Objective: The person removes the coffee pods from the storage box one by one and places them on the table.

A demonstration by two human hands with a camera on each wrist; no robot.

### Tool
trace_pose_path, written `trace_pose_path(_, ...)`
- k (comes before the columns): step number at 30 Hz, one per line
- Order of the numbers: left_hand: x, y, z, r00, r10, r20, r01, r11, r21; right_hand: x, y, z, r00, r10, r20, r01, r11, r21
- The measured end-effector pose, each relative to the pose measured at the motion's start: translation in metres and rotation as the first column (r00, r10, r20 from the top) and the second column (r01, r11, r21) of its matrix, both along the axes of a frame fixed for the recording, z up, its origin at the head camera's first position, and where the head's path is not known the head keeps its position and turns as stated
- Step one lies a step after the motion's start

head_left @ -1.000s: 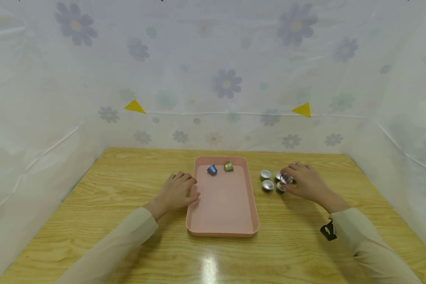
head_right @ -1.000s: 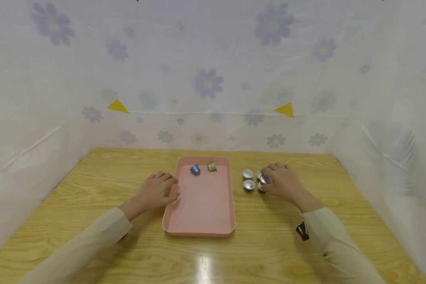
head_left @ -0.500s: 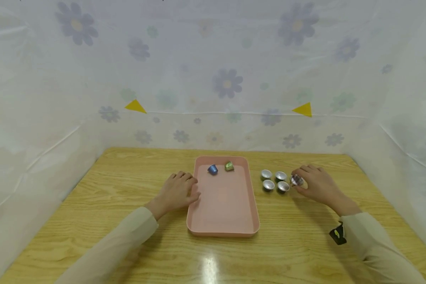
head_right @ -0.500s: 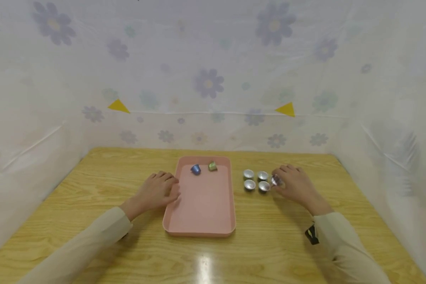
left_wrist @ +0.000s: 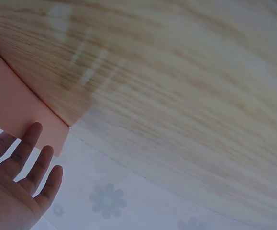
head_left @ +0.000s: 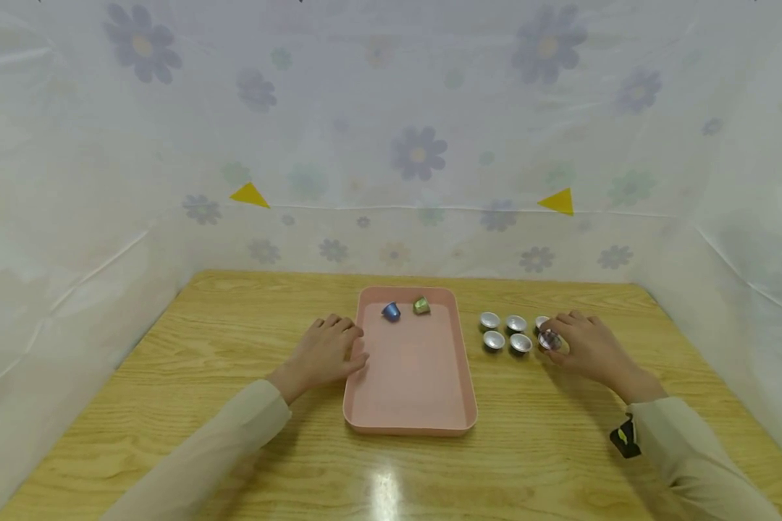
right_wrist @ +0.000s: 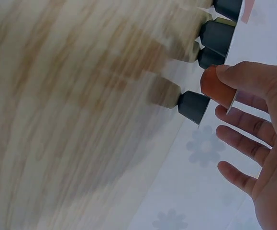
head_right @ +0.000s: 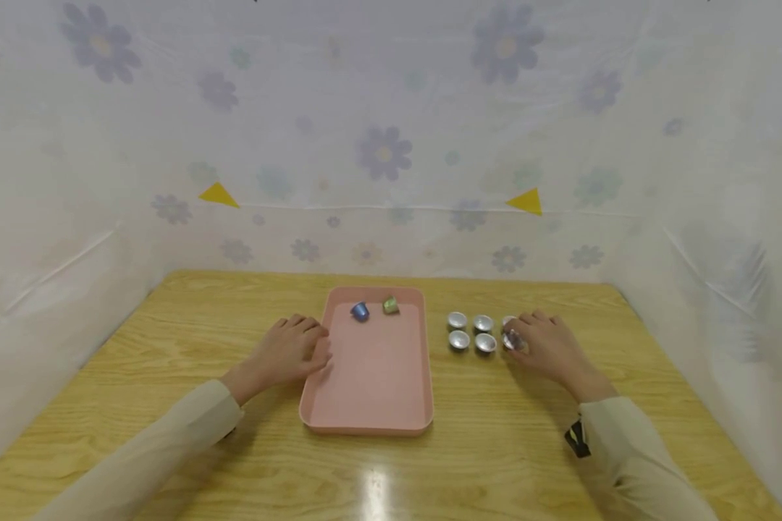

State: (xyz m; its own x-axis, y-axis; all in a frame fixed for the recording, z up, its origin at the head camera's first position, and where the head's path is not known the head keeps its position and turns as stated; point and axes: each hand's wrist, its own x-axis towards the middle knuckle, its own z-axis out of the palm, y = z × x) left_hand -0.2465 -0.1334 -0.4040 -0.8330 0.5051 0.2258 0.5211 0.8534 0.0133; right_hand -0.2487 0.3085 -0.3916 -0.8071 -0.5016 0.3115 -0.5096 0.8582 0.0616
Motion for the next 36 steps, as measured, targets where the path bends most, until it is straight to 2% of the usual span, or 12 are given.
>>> trace_pose_path(7, -0.0007, 0.0007, -0.0003, 0.999, 0.012, 0.031, -0.012, 1.000, -0.011, 0.0015, 0.0010, -0.0034, 1.000, -0.010, 0.021, 0.010, 1.000, 0.005)
trace_pose_path(15, -0.0003, 0.0007, -0.0005, 1.000, 0.009, 0.019, -0.008, 1.000, -0.006, 0.0015, 0.0021, -0.0068, 1.000, 0.000, 0.011, 0.000, 1.000, 0.014)
trace_pose_path(29, -0.0011, 0.0000, -0.0009, 1.000, -0.003, -0.012, 0.003, 1.000, -0.006, 0.0004, 0.0027, -0.0068, 0.998, -0.036, 0.048, 0.035, 0.999, 0.019)
trace_pose_path(36, -0.0004, -0.0002, 0.0002, 1.000, -0.001, 0.001, 0.002, 1.000, -0.006, -0.0002, 0.0031, -0.0069, 0.999, -0.024, 0.033, 0.024, 1.000, 0.004)
